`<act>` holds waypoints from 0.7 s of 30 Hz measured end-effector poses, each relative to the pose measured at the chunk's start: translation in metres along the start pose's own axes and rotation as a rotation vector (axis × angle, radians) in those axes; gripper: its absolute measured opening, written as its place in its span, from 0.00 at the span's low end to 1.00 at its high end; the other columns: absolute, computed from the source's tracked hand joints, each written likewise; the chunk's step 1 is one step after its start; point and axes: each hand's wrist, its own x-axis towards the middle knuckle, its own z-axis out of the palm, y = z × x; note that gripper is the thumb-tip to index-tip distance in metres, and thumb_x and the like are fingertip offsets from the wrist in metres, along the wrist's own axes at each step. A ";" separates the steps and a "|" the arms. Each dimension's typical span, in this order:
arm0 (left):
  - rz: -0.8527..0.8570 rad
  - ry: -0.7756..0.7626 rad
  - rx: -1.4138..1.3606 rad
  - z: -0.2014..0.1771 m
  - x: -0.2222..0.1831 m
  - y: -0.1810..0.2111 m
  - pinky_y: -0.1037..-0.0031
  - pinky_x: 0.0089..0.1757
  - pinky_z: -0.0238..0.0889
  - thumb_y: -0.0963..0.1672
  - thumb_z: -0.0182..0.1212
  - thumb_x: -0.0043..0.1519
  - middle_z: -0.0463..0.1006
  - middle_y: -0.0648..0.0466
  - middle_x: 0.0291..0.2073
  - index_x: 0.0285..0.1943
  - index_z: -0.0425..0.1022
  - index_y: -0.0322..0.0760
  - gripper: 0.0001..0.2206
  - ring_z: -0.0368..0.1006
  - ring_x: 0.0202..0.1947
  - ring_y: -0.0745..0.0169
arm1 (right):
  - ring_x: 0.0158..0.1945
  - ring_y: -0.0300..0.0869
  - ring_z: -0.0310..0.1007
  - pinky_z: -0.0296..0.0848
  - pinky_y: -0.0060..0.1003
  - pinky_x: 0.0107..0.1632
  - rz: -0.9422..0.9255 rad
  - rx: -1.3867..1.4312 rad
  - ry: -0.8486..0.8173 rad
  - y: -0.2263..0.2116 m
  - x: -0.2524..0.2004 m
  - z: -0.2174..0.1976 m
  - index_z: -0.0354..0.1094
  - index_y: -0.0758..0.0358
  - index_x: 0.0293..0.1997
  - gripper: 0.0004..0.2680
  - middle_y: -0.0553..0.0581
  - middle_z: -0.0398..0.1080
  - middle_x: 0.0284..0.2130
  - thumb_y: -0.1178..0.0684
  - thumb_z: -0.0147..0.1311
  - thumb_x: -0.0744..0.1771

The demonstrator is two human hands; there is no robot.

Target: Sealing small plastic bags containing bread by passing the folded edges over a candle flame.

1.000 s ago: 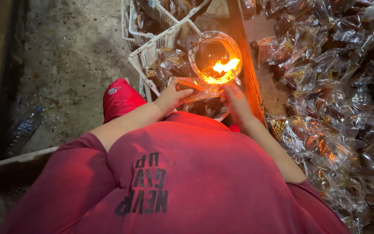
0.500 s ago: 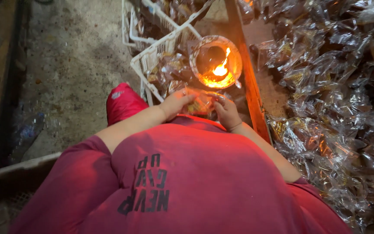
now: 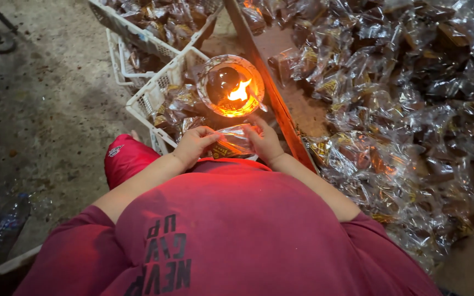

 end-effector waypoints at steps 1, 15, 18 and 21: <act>-0.001 -0.007 0.004 0.000 0.000 -0.001 0.72 0.22 0.75 0.43 0.73 0.58 0.79 0.44 0.29 0.41 0.81 0.33 0.09 0.81 0.27 0.54 | 0.21 0.33 0.67 0.66 0.25 0.23 0.000 0.001 0.008 -0.019 -0.008 0.002 0.68 0.54 0.62 0.13 0.51 0.69 0.21 0.50 0.57 0.70; 0.043 -0.231 0.946 0.039 -0.036 0.064 0.54 0.60 0.63 0.59 0.62 0.62 0.68 0.43 0.68 0.74 0.61 0.35 0.37 0.63 0.69 0.44 | 0.33 0.41 0.75 0.80 0.37 0.41 0.294 0.627 0.053 -0.023 0.019 0.012 0.66 0.60 0.42 0.04 0.51 0.64 0.34 0.55 0.58 0.69; 0.016 -0.209 0.744 0.030 -0.029 0.052 0.54 0.59 0.63 0.55 0.63 0.61 0.74 0.34 0.60 0.73 0.61 0.27 0.37 0.69 0.63 0.37 | 0.45 0.32 0.75 0.74 0.24 0.48 0.194 0.516 -0.084 -0.052 0.013 0.011 0.62 0.54 0.61 0.11 0.45 0.66 0.43 0.53 0.52 0.71; 0.051 -0.257 0.647 0.028 -0.026 0.042 0.56 0.57 0.66 0.55 0.65 0.61 0.79 0.38 0.54 0.70 0.68 0.32 0.32 0.74 0.58 0.39 | 0.36 0.39 0.76 0.78 0.32 0.42 0.379 0.391 -0.208 -0.036 0.004 0.035 0.72 0.64 0.47 0.07 0.53 0.70 0.34 0.54 0.61 0.68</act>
